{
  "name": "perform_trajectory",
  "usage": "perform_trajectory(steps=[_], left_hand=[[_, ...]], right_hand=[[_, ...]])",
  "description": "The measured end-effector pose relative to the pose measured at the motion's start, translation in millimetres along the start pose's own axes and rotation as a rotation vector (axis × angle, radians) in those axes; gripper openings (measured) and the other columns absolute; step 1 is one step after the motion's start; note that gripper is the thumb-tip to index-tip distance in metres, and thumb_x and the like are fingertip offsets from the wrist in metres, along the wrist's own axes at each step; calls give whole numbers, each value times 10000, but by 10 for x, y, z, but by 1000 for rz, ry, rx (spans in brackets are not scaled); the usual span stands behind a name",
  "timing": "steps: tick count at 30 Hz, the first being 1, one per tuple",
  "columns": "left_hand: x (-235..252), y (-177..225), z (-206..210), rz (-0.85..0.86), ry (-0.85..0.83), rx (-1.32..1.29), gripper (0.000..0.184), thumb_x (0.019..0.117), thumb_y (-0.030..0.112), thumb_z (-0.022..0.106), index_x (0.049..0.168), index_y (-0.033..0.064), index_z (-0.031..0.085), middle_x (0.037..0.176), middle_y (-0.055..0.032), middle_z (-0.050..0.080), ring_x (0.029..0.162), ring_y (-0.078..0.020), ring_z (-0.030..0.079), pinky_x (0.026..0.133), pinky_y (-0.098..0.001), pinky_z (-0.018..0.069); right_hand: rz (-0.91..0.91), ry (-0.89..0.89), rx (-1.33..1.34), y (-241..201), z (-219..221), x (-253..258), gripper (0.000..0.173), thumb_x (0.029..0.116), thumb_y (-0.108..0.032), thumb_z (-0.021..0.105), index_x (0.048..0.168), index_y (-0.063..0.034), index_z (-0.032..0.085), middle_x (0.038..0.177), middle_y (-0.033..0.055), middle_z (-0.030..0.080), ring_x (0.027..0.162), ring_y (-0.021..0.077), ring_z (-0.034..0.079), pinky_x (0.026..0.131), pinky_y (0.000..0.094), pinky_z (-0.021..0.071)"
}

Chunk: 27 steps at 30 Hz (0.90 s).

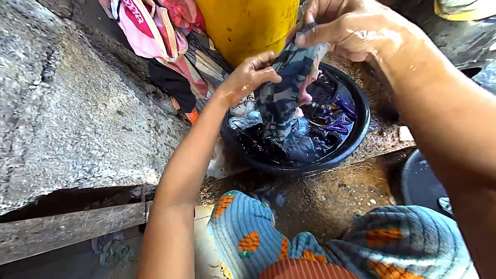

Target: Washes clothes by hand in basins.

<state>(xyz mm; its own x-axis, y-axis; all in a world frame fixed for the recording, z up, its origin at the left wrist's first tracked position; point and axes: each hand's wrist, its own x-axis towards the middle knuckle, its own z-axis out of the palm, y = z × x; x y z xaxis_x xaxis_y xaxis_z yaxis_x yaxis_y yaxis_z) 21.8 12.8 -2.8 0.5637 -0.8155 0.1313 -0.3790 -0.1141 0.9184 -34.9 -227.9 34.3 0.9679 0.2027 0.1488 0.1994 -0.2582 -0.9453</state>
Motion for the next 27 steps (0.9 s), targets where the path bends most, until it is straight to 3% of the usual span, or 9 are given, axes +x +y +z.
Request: perform_trajectory(steps=[2,5,9,12,16,19,21,24,27], left_hand=[[-20,83,-117,61,5,16,163,895,68,564,1045,123,596,891,92,652,859,-4,632,785,-221,543],[-64,201,-174,-40,-83,120,99,917,111,589,1015,123,594,868,89,621,820,9,598,739,-193,506],[-122,138,-215,-71,-80,447,119,947,181,655,876,92,621,815,51,566,735,5,518,681,-204,432],[-136,10,-220,63,33,156,86,863,72,646,863,130,582,912,62,605,858,1,589,768,-196,507],[-43,-41,-119,220,127,-386,230,835,47,532,733,250,570,740,115,621,711,-1,608,643,-204,522],[-132,0,-73,-7,-81,-17,317,954,172,437,680,227,586,689,154,609,680,44,585,644,-204,514],[-195,0,-22,-265,-271,391,340,994,222,490,725,76,638,701,30,598,696,-68,575,673,-339,481],[-242,-204,-66,-471,-416,889,409,923,403,680,892,-5,686,914,-187,670,970,-368,631,869,-633,439],[-240,-345,-204,-655,-392,1047,774,858,676,675,1294,36,681,1516,-230,505,1536,-487,186,1208,-719,16]], right_hand=[[55,-144,-208,24,36,-39,99,934,-138,723,943,-91,636,818,7,661,655,84,658,555,286,592],[102,-176,-433,89,54,-31,138,914,-220,779,932,-101,712,778,2,644,679,72,577,659,300,494],[121,-41,-208,216,-48,-73,111,912,-139,758,867,-143,657,761,-65,627,685,-5,588,660,180,510],[138,-104,-137,252,73,-99,76,945,-152,718,895,-140,661,746,-58,630,650,5,585,614,178,500],[180,-127,-118,359,167,-55,229,984,-240,680,787,-151,605,683,-63,575,615,16,556,601,207,489],[81,6,83,403,84,-25,229,920,-124,631,727,-214,547,713,-108,601,671,0,581,650,210,519],[-7,77,238,391,17,9,229,846,-51,597,729,-237,533,732,-107,630,686,3,611,646,208,548],[-31,33,247,371,1,32,225,809,-45,600,725,-234,514,723,-97,610,672,10,610,618,209,552],[24,-176,-204,435,119,-39,188,826,-99,710,720,-152,565,643,-70,518,584,38,497,551,267,423]])
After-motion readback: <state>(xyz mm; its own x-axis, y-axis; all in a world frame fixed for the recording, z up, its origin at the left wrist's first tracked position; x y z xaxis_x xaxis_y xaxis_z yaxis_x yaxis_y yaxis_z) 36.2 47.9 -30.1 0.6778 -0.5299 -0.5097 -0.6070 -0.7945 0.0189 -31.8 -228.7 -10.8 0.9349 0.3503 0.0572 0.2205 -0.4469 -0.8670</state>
